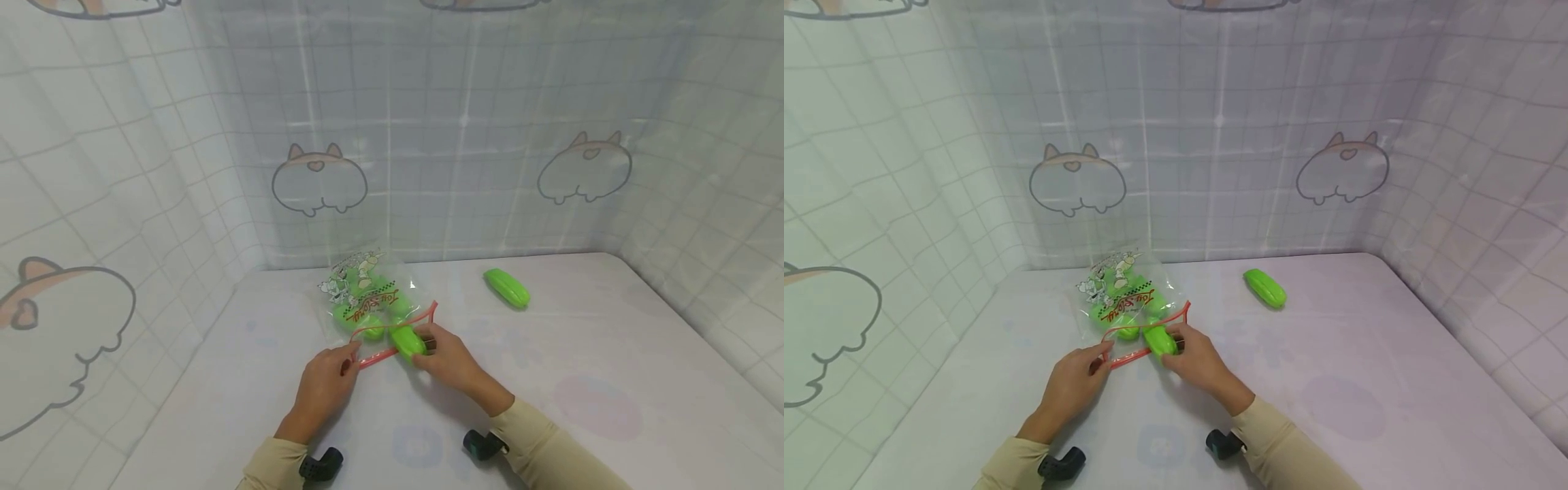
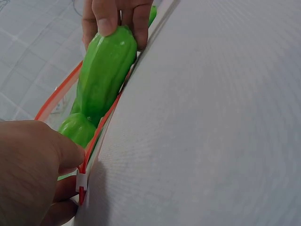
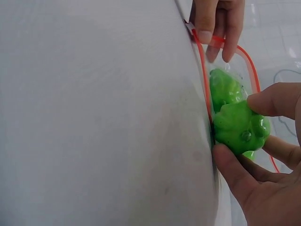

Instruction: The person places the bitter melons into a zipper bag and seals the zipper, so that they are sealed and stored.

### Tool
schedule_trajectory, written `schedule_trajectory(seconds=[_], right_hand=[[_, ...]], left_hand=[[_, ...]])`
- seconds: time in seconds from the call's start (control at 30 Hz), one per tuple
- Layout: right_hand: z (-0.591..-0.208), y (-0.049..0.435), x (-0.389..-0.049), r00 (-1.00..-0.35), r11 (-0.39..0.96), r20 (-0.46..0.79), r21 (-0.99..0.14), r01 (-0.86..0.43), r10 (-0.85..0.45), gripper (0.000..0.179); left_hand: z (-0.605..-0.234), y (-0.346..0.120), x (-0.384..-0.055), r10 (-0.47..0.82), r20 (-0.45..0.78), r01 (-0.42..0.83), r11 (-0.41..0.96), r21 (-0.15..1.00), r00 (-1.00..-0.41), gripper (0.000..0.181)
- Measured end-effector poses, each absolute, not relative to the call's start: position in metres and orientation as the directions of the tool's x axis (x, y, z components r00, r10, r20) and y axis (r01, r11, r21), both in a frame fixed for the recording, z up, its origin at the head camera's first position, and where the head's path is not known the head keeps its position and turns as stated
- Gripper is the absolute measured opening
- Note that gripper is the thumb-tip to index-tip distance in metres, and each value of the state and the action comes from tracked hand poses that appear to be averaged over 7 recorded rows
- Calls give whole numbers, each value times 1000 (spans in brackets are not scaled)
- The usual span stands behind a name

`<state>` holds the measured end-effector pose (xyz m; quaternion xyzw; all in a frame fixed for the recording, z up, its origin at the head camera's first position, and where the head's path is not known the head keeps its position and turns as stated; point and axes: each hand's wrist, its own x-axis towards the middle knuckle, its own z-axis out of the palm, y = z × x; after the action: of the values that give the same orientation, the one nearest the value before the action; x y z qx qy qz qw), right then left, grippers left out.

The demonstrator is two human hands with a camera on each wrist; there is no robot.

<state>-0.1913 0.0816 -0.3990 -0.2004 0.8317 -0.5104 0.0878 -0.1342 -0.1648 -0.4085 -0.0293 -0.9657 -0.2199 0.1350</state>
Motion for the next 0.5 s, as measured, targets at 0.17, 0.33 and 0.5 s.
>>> schedule_trajectory(seconds=[0.17,0.33,0.5], right_hand=[[-399,77,-193,-909,426,34,-876,-228,-416,47],[-398,75,-194,-914,454,22,-863,-222,-405,46],[-395,74,-194,-916,475,21,-850,-228,-402,49]], left_hand=[[-409,-165,-135,-5,269,111,903,415,-963,37],[-408,-164,-135,-7,271,111,903,415,-963,36],[-407,-164,-134,1,282,122,903,412,-959,35]])
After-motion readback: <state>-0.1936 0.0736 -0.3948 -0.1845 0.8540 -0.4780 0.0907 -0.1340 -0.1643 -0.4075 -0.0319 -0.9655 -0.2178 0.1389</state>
